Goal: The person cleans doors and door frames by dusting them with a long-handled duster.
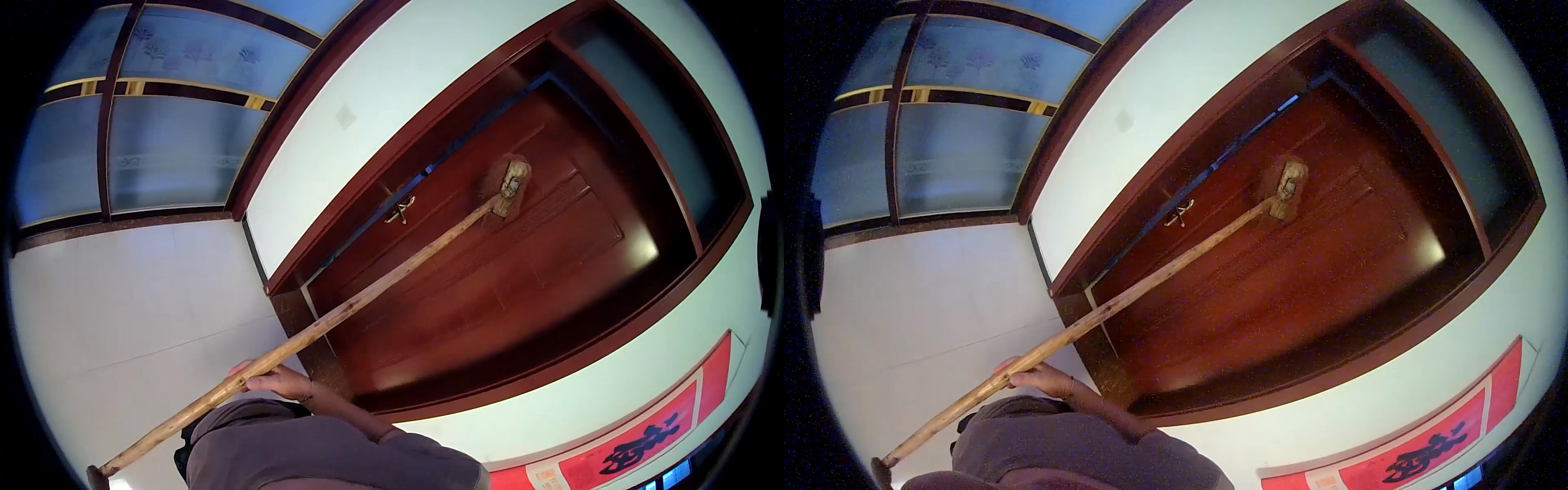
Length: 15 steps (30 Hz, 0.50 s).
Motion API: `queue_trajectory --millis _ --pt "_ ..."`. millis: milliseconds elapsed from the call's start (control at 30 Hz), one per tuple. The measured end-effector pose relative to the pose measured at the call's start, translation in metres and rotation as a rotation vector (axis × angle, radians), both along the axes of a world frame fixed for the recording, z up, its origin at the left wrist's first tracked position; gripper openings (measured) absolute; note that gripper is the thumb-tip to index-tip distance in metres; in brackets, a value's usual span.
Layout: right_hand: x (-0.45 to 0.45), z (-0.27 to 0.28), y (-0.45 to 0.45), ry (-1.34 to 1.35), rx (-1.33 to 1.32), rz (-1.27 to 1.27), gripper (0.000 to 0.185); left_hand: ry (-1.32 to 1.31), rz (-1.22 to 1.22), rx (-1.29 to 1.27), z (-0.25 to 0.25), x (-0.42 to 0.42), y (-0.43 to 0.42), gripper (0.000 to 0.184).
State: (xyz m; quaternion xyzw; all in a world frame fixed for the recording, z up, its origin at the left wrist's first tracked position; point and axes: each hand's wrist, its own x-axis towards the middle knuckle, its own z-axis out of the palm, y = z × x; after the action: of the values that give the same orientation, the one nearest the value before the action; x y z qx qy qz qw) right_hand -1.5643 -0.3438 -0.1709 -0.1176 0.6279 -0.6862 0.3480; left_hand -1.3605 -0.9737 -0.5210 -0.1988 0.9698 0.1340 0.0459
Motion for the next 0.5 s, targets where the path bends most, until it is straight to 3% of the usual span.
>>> queue_trajectory --millis 500 --pt "0.002 -0.009 -0.018 0.257 -0.003 0.048 0.036 -0.028 -0.041 0.064 -0.034 -0.038 0.035 0.031"
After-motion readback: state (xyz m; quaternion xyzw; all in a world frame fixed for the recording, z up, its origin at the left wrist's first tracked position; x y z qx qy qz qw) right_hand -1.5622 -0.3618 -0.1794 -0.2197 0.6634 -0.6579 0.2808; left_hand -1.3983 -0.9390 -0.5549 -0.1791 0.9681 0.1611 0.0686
